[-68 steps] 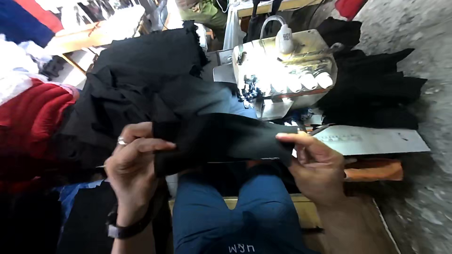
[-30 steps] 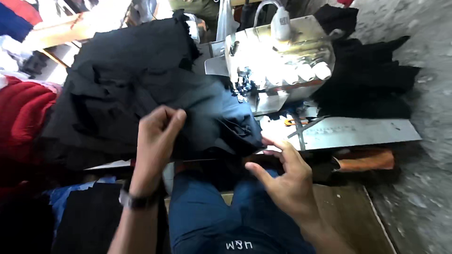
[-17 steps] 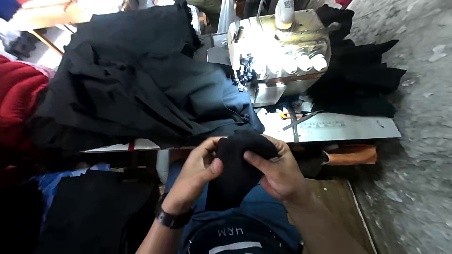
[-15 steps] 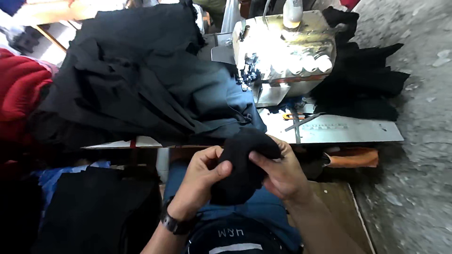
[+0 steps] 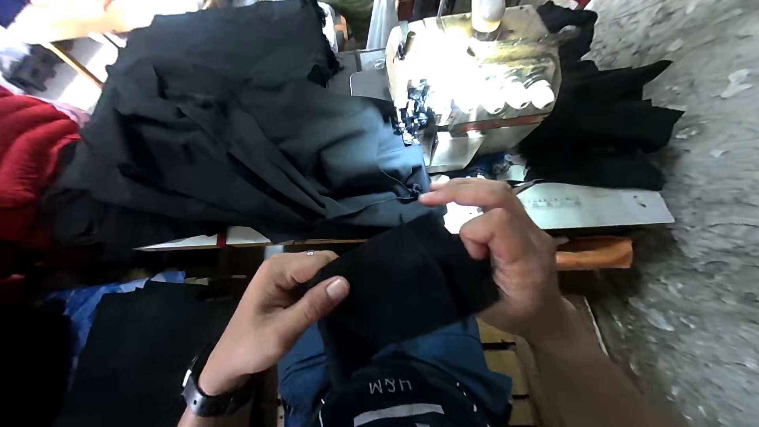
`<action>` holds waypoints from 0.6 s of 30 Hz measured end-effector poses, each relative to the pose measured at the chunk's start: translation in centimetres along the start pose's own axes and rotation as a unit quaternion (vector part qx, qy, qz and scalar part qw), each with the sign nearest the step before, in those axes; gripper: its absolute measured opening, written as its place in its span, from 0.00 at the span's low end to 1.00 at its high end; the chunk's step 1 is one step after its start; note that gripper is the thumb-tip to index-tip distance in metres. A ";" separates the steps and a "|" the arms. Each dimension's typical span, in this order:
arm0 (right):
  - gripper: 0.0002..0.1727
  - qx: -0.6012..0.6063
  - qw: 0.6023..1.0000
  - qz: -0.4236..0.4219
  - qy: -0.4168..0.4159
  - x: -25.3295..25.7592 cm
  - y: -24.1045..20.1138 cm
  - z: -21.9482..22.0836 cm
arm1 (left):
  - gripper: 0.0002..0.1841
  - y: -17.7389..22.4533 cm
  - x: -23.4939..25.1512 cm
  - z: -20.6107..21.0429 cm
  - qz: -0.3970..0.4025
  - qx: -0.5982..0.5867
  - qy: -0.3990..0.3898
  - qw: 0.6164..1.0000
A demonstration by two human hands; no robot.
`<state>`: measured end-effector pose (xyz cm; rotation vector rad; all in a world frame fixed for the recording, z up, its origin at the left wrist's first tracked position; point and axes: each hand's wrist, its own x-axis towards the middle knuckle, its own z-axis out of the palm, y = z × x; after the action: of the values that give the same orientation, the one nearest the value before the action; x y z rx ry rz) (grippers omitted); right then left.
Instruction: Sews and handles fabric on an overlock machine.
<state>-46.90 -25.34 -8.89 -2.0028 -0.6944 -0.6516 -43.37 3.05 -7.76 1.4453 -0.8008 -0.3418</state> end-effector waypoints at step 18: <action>0.09 -0.109 0.979 0.164 -0.051 -1.1 -1.2 -1.0 | 0.26 2.6 0.2 2.1 0.027 0.566 0.009 0.824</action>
<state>-48.69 -25.87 -8.44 -2.3010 -0.3470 -0.4430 -45.25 1.72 -5.31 2.5115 -1.0932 0.2799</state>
